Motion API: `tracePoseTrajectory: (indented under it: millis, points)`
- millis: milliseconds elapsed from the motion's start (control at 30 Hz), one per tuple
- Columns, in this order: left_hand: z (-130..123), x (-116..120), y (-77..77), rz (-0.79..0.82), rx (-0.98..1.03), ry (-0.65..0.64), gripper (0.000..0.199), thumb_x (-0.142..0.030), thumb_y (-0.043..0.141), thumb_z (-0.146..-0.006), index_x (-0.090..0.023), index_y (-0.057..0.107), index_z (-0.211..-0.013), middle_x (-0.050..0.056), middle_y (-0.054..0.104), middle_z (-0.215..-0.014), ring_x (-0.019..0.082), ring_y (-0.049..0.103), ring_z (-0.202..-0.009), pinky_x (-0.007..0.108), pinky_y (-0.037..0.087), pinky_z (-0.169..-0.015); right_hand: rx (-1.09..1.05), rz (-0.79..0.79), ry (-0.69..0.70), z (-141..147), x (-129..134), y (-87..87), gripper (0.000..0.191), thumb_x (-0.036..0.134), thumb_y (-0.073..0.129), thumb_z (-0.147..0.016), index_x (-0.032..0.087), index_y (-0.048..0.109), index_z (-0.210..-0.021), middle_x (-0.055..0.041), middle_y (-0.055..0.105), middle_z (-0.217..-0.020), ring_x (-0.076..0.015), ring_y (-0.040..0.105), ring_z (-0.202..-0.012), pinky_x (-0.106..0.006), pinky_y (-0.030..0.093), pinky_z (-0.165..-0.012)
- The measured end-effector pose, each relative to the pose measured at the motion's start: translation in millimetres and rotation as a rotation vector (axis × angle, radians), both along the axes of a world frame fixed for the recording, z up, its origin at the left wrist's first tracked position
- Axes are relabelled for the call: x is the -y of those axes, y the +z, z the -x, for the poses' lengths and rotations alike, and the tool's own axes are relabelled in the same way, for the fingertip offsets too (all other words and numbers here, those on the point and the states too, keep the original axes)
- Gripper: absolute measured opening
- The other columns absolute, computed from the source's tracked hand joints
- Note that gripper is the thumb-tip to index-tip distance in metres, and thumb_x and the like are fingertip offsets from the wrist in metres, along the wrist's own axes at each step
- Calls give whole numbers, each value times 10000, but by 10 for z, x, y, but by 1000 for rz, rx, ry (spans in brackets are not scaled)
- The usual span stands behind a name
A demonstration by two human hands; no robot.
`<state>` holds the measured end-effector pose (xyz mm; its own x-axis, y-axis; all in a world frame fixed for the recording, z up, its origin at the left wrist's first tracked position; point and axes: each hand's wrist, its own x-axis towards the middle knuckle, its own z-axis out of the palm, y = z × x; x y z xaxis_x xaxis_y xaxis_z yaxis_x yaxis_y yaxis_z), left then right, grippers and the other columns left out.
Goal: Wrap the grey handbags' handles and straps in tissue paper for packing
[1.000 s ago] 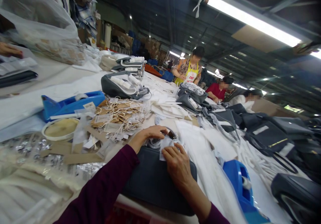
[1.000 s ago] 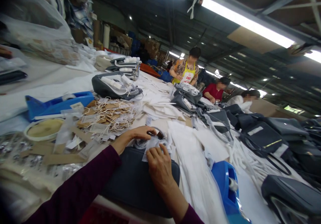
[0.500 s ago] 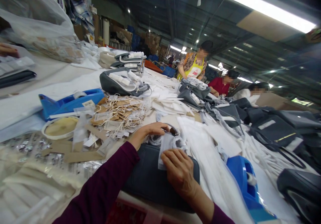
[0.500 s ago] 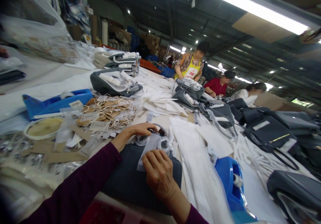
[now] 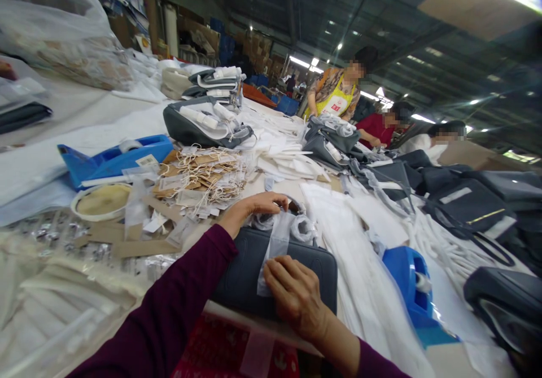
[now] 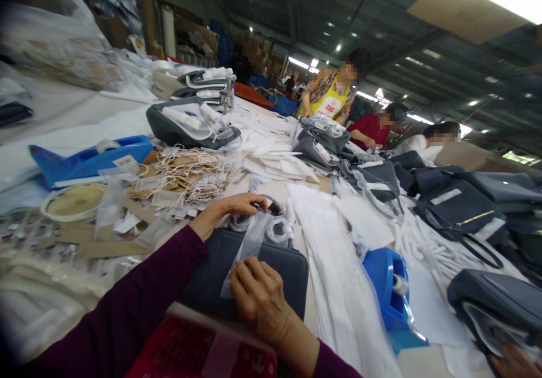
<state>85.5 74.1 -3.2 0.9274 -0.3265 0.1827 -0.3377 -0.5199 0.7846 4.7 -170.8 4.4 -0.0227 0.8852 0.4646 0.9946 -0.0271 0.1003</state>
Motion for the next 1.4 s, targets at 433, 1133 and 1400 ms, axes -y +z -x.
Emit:
tracePoseTrajectory:
  millis: [433, 1133, 1400]
  points:
    - [67, 81, 94, -32, 117, -50, 330, -72, 425, -531, -146, 672, -736, 37, 619, -883, 188, 549, -842, 269, 400, -822, 71, 58, -153, 168, 134, -318, 336, 92, 485, -904, 96, 588, -1224, -144, 576, -1281, -252, 523, -1148, -350, 526, -909]
    - [661, 396, 379, -744, 138, 138, 495, -230, 598, -619, -191, 492, -1101, 92, 464, -1090, 266, 464, -973, 386, 420, -875, 41, -84, -213, 254, 108, -377, 173, 119, 551, -884, 137, 658, -1019, -115, 614, -1228, -198, 566, -1025, -312, 540, -834]
    - [525, 298, 423, -677, 30, 80, 486, -221, 588, -591, -187, 489, -1066, 54, 508, -995, 226, 497, -899, 319, 433, -784, 52, -95, -227, 264, 121, -374, 147, 117, 558, -881, 155, 649, -990, -82, 602, -1245, -190, 563, -987, -297, 534, -801]
